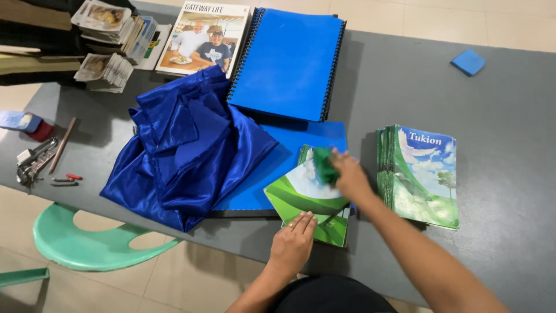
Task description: Wiping a stack of brochures with a cloth and then organizing a blue silk cloth on the desk.
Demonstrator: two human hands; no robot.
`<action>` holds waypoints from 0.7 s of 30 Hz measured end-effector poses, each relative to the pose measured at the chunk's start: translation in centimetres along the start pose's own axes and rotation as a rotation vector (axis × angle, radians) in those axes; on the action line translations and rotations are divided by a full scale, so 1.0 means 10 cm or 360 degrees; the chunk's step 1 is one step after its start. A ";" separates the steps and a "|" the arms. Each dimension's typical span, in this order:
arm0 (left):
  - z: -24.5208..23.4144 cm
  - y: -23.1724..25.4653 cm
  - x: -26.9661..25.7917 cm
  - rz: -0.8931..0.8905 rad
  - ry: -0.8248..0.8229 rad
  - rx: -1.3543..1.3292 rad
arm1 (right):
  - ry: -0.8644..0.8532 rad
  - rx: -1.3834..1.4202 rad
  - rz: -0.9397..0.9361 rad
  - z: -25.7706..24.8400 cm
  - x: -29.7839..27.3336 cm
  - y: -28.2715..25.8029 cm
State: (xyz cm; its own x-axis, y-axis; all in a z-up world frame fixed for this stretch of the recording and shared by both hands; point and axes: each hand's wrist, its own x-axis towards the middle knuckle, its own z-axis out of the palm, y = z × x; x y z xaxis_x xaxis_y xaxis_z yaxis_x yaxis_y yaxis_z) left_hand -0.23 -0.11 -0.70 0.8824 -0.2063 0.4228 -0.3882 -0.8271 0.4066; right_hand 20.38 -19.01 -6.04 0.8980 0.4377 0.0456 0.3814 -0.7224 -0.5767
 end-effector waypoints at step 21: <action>-0.30 0.04 0.39 -0.0335 -0.0372 0.0192 | -0.0733 0.1025 0.0684 -0.98 -1.19 -0.22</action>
State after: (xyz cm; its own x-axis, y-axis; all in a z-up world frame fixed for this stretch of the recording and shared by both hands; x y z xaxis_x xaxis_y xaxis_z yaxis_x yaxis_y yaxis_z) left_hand 2.29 0.30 3.51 0.9824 -0.1271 0.1368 -0.1689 -0.9174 0.3604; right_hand 10.97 -27.88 2.69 0.7052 0.4700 -0.5309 -0.2885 -0.4938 -0.8203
